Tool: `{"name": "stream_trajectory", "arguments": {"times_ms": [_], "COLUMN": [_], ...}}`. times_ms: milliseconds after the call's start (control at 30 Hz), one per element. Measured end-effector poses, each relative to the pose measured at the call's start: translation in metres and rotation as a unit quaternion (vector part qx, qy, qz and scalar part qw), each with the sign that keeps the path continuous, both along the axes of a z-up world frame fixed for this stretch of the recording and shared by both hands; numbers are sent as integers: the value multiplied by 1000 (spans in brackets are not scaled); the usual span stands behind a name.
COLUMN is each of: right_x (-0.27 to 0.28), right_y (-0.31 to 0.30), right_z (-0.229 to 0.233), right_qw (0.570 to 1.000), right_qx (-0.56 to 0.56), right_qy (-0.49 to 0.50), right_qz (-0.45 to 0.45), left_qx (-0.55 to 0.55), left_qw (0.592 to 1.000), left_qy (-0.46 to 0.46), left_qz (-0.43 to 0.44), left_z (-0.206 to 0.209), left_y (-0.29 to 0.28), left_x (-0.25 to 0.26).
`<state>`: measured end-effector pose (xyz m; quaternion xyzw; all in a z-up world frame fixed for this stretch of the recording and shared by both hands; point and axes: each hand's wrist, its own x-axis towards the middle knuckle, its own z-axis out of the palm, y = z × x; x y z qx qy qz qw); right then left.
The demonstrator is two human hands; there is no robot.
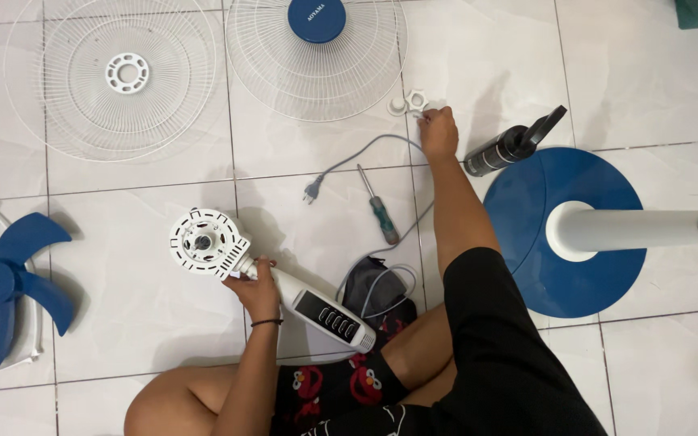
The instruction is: The person sits on a mat and uses a screwdriver to remove screws from the rear housing of a white electric fan. They detach the rear grille and then wipe the fan motor housing with a yellow cloth.
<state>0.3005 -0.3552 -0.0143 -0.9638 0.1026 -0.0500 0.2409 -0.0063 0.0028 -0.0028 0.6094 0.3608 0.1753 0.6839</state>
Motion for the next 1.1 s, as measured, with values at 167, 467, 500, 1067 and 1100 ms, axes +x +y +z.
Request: {"name": "stream_trajectory", "arguments": {"times_ms": [167, 467, 500, 1067, 1100], "right_x": [-4, -52, -66, -280, -278], "right_y": [-2, 25, 36, 190, 190], "right_z": [-10, 7, 8, 45, 45], "right_qw": [998, 990, 981, 886, 892], "right_qx": [-55, 89, 142, 437, 422], "right_qy": [-21, -106, -129, 128, 133], "right_qz": [17, 8, 23, 88, 91], "left_qx": [-14, -76, -84, 239, 263], "left_qw": [999, 995, 994, 939, 927], "left_qy": [32, 27, 27, 15, 10], "left_qz": [3, -59, -68, -248, -265], "left_z": [-3, -10, -8, 24, 30], "left_y": [1, 16, 19, 153, 161], "left_x": [-9, -21, -23, -10, -5]}}
